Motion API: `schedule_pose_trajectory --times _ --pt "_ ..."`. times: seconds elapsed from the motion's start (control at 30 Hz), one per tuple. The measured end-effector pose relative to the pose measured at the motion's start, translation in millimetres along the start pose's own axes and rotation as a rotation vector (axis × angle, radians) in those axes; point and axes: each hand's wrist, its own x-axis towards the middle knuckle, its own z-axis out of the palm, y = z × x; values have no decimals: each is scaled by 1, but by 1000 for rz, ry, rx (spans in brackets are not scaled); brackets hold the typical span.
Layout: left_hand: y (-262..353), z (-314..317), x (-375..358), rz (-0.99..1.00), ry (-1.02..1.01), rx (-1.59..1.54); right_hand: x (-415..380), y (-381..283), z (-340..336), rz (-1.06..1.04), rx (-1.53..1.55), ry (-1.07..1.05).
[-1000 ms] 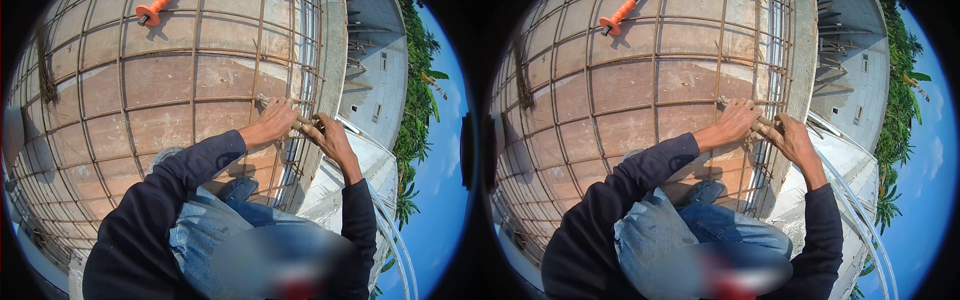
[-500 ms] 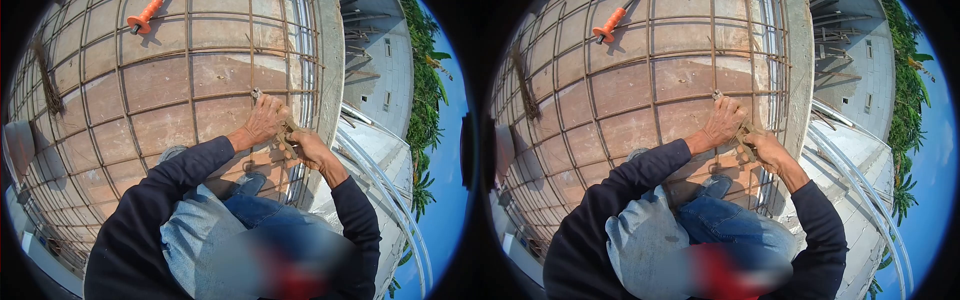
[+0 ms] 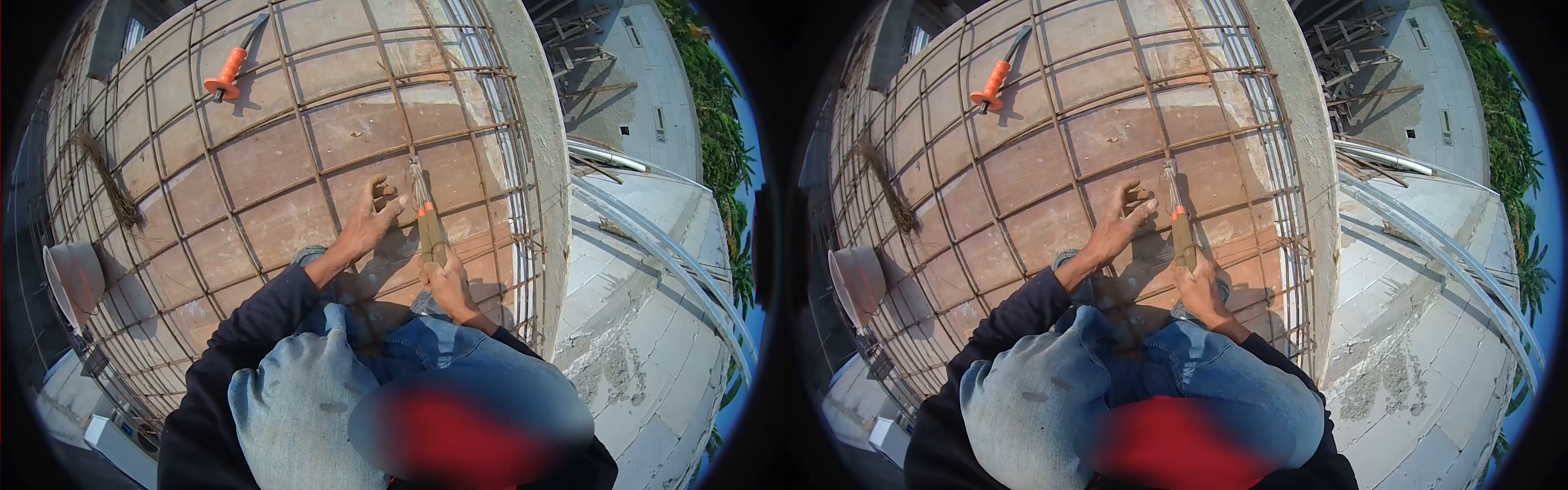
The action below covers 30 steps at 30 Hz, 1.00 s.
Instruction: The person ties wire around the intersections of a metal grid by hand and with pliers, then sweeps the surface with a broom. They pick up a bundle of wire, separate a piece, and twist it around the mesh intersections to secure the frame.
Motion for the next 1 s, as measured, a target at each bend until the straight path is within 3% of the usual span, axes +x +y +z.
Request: schedule_pose_trajectory --times 0.03,0.07,0.13,0.2,0.23,0.27,0.33,0.4,0.47,0.53,0.6,0.67,0.73,0.77,0.8,0.87,0.93,1.0 --pt "2 8 2 -70 6 -75 -9 -16 -4 149 239 -76" --pt "5 14 5 -64 14 -77 -12 -20 -10 142 234 -81" --pt "10 27 5 -124 29 12 -24 -18 -25 356 1046 -338" --pt "8 30 9 -104 -17 -40 -61 1 -31 290 863 -396" --pt "14 29 4 -204 -177 -252 -77 10 -35 239 686 -436" --pt "13 32 -1 -311 -341 -466 -82 16 -43 250 697 -431" --pt "7 43 -12 -297 -341 -494 -96 28 -54 143 56 -329" --pt "17 44 -11 -164 -269 -498 -86 19 -48 117 41 -246" --pt "25 36 -13 -220 -292 -392 -76 33 -40 -203 -213 -91" --pt "26 19 0 78 -278 189 -70 20 -33 -218 -164 -35" --pt "49 11 -8 -60 -268 209 -75 21 -25 -214 -132 39" --pt "59 4 -10 -30 -170 387 -67 19 -28 -263 -110 -152" --pt "42 -11 -2 118 -114 482 -52 25 -34 -347 -57 -243" --pt "45 -17 -1 232 -22 573 -48 18 -39 -224 57 -352" --pt "42 -19 -4 215 57 501 -43 10 -40 -95 167 -488" --pt "56 -19 -14 163 135 484 -48 -13 -40 -174 154 -428" --pt "43 -30 -9 316 247 565 -40 -18 -42 -209 164 -509" --pt "36 -32 -1 424 313 449 -34 -16 -30 -239 206 -622"
